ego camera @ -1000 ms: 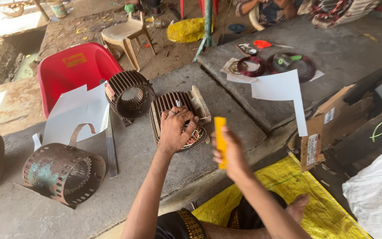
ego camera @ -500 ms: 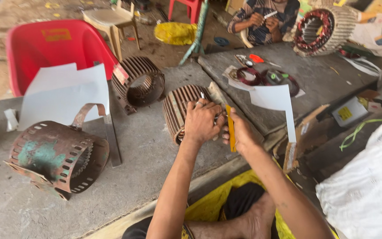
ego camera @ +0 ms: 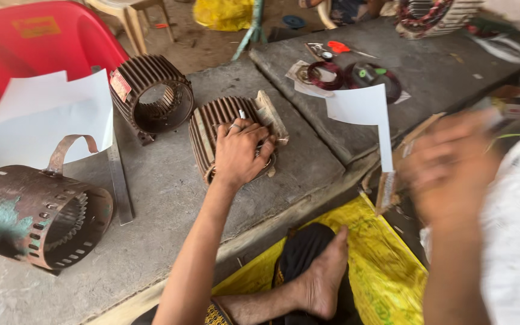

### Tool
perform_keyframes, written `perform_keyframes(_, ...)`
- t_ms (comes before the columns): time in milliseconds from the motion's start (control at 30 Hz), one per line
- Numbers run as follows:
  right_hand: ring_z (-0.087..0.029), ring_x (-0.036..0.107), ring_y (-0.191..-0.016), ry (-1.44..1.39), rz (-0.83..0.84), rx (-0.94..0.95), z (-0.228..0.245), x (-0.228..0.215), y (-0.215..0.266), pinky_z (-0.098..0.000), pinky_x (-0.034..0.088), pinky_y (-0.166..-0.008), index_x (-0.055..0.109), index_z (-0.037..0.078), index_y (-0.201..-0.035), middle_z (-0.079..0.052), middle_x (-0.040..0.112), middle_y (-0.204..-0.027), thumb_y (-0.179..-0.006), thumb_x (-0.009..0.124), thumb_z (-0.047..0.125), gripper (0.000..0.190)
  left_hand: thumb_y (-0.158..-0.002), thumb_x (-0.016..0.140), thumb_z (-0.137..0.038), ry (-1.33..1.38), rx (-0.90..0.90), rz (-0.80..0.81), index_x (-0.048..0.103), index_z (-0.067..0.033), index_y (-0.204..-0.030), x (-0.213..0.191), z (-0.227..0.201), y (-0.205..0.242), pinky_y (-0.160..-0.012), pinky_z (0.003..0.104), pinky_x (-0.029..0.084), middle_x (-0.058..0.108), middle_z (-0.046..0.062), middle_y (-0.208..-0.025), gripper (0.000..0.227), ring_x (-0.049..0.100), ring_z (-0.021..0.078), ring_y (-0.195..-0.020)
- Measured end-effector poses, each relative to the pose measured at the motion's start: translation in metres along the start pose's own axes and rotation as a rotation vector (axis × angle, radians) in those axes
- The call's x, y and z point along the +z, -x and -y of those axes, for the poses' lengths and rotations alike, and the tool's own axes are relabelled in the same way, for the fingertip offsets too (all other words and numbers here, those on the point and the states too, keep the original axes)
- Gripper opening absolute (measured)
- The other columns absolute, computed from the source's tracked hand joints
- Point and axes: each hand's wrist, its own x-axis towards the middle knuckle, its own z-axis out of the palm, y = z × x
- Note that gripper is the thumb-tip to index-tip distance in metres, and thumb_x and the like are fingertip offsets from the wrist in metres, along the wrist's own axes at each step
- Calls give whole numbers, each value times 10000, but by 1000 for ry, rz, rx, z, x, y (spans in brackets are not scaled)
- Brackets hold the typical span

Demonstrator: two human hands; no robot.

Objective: The person sits on the floor and uses a yellow plastic tool to scrape and clean the ends of wires protruding from a motor stator. They repeatedly scrape the wire ends and then use their fingers to twist and bundle the wires together.

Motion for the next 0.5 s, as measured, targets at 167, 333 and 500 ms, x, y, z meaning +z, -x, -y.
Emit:
perform_keyframes(167,-69,504,-527,353,144,241,-158,-8,13,-214,445,-440,608,71,-1076,9,587,-732,-965,613,267,225,-968,590,-353,1,8,-15,758,-119,-994,-5,-5,-8,-1011,457,357,744,46,-1079,290,589,257,-1152)
perform_keyframes(333,-189,725,-917,704,445,-671,-220,-26,-20,-262,600,-763,605,37,-1160,-76,722,-1052,-1092,596,61,73,-959,587,-369,-32,-59,78,753,-111,-933,-2,-5,-7,-1012,437,359,750,28,-1017,308,591,234,-1190)
perform_keyframes(500,-288,680,-877,853,438,-1220,-225,-8,-65,-358,592,-781,605,86,-946,-146,683,-948,-950,703,35,110,-956,606,-372,-23,-16,77,766,-141,-941,2,4,-6,-992,428,323,751,-2,-1021,282,569,209,-1196)
